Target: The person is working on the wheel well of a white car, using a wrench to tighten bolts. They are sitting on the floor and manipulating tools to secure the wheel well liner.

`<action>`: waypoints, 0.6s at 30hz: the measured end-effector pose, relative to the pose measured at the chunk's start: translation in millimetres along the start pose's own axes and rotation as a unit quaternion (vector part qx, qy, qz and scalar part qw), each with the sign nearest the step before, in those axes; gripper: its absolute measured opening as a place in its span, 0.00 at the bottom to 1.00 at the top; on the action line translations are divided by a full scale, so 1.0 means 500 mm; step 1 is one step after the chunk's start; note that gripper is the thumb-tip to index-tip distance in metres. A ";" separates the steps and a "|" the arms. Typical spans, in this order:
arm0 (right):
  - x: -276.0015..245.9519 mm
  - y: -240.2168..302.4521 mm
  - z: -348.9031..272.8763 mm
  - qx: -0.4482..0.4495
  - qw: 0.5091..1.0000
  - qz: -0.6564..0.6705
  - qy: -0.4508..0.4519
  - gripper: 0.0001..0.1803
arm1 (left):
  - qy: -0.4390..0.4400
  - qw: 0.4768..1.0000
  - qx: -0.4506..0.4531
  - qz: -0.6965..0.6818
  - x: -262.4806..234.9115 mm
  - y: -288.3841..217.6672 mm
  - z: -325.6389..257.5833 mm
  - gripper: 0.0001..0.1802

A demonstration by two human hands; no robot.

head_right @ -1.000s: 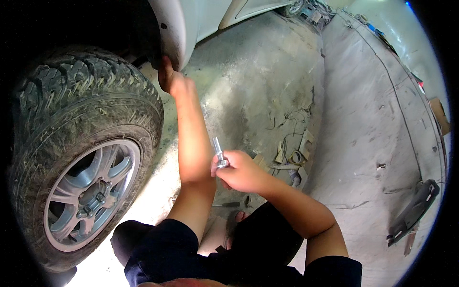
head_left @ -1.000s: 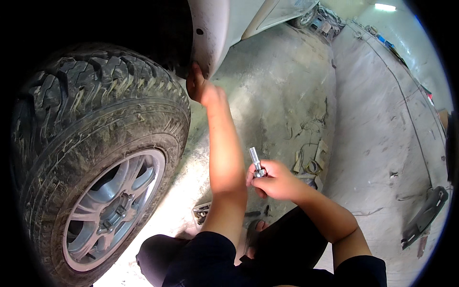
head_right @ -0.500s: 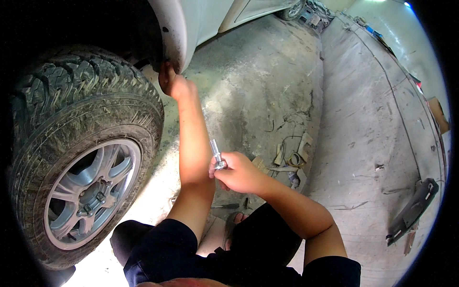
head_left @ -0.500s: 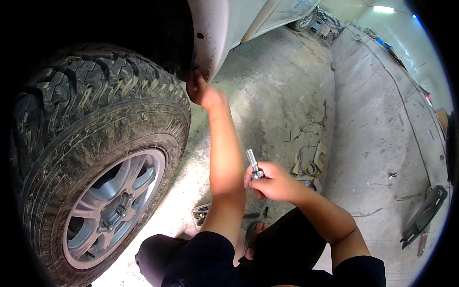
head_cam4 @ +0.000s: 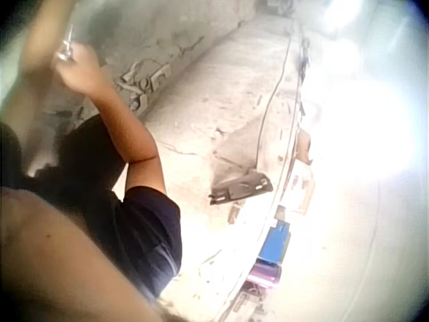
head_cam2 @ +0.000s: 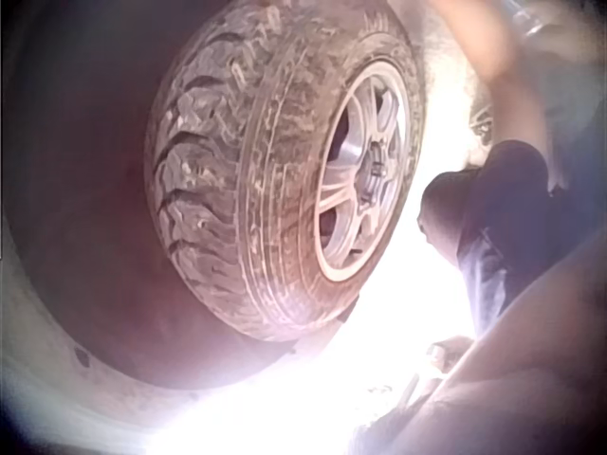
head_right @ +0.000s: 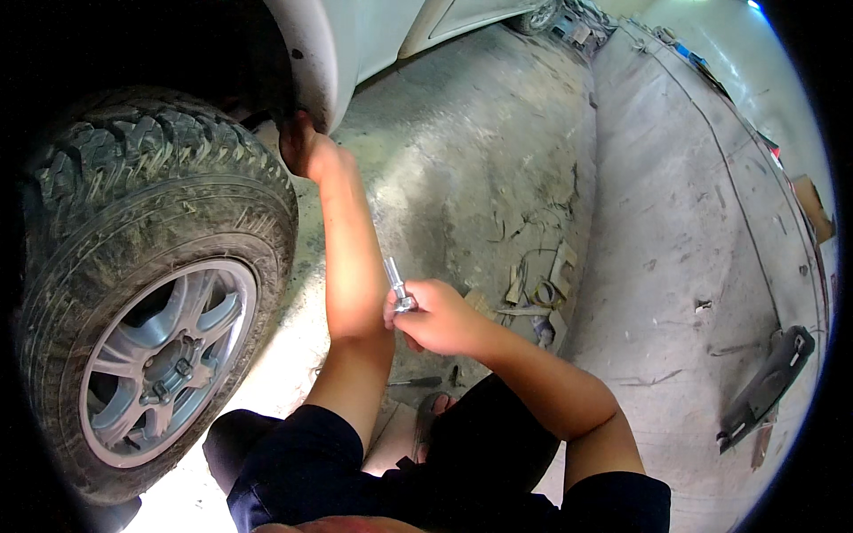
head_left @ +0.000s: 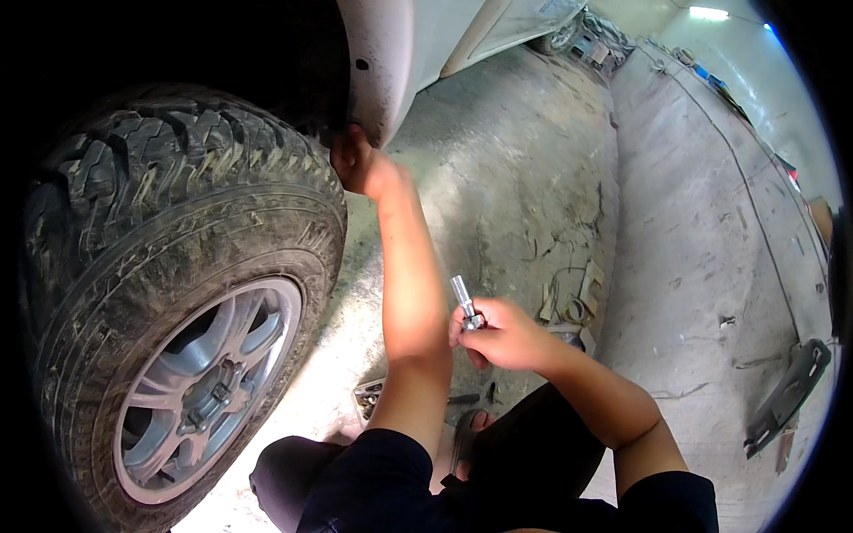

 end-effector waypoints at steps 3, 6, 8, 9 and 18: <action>-0.002 -0.008 0.002 -0.006 1.000 0.014 -0.008 0.05 | 0.000 1.000 0.000 -0.004 -0.003 0.005 0.001 0.18; -0.005 -0.011 0.004 -0.008 1.000 0.016 -0.009 0.05 | 0.008 1.000 0.003 -0.007 -0.009 -0.001 -0.004 0.18; -0.004 -0.008 0.004 -0.009 1.000 0.011 -0.009 0.05 | 0.016 1.000 0.013 -0.013 -0.007 -0.007 -0.006 0.19; -0.004 -0.008 0.005 -0.009 1.000 0.008 -0.008 0.05 | 0.025 0.999 0.023 -0.007 -0.006 -0.008 -0.005 0.19; -0.002 -0.007 0.008 0.008 1.000 0.001 -0.002 0.06 | 0.091 0.992 0.087 0.001 -0.011 0.012 0.010 0.22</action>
Point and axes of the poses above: each hand's wrist, its own z-axis towards the middle knuckle, its own x-axis out of the palm, y = z × x, the point moved 5 cm from there along z, towards the middle knuckle, and after that the axes turned 8 degrees about z, right-handed, at the moved point
